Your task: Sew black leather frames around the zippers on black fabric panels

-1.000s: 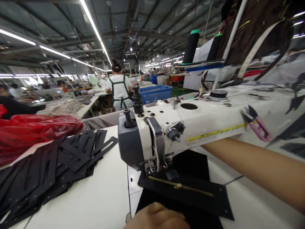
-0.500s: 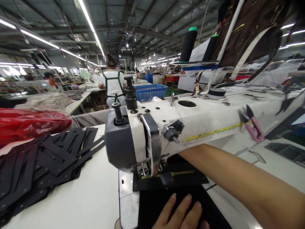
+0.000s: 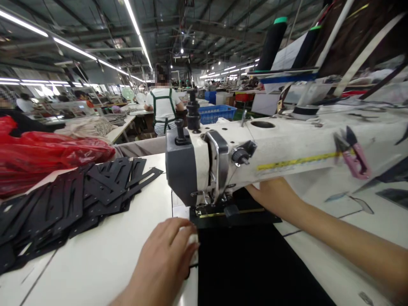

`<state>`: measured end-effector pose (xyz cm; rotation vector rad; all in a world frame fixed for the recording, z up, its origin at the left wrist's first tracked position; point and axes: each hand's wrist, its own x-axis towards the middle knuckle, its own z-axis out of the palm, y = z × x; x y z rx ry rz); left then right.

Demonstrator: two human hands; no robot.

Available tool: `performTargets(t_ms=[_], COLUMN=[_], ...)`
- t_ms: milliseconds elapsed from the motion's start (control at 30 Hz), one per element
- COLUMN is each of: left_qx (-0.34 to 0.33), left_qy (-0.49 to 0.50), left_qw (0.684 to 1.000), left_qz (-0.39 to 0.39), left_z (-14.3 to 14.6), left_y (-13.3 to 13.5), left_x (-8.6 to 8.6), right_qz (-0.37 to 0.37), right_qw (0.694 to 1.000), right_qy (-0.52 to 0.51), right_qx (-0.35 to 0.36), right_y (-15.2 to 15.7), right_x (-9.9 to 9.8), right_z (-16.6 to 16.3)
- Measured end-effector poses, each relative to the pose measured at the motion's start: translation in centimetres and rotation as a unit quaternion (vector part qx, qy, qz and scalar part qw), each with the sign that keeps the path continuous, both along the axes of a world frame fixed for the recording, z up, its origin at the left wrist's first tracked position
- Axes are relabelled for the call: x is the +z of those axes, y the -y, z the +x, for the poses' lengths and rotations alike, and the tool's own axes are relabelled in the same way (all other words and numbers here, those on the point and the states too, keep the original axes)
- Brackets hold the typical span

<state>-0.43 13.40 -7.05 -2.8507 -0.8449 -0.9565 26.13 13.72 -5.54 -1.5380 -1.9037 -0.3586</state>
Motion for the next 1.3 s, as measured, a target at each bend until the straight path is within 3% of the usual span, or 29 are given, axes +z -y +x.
performTargets(t_ms=[167, 233, 400, 533, 633, 800, 1133, 1300], left_qx=[-0.076, -0.069, -0.047, -0.060, -0.011, 0.035, -0.026, -0.032], left_qy=[-0.083, -0.077, -0.057, -0.059, -0.043, -0.016, 0.003, -0.053], left_qw=[0.993, 0.994, 0.997, 0.996, 0.998, 0.996, 0.995, 0.997], left_qz=[0.039, 0.022, -0.006, -0.020, -0.047, -0.076, -0.097, -0.048], left_z=[-0.8, -0.4, -0.2, -0.2, 0.1, 0.3, 0.3, 0.5], left_y=[-2.3, -2.4, -2.0, -2.5, -3.0, -2.9, -2.7, -2.2], left_x=[-0.5, -0.5, -0.2, -0.4, -0.2, 0.1, -0.5, -0.6], right_qz=[-0.061, -0.073, -0.128, -0.117, -0.107, -0.211, -0.220, -0.208], right_qw=[0.985, 0.982, 0.982, 0.985, 0.984, 0.969, 0.963, 0.964], right_qy=[0.012, 0.049, 0.111, 0.103, 0.117, 0.117, 0.056, 0.066], right_qx=[0.160, 0.167, 0.079, 0.078, 0.080, 0.056, 0.141, 0.153], right_y=[6.5, 7.2, 5.3, 5.4, 5.5, 3.9, 4.0, 3.7], right_x=[-0.8, -1.1, -1.5, -1.6, -1.6, -1.6, -2.5, -2.3], right_z=[-5.1, -7.2, -9.1, -8.6, -8.6, -9.0, -8.3, -8.3])
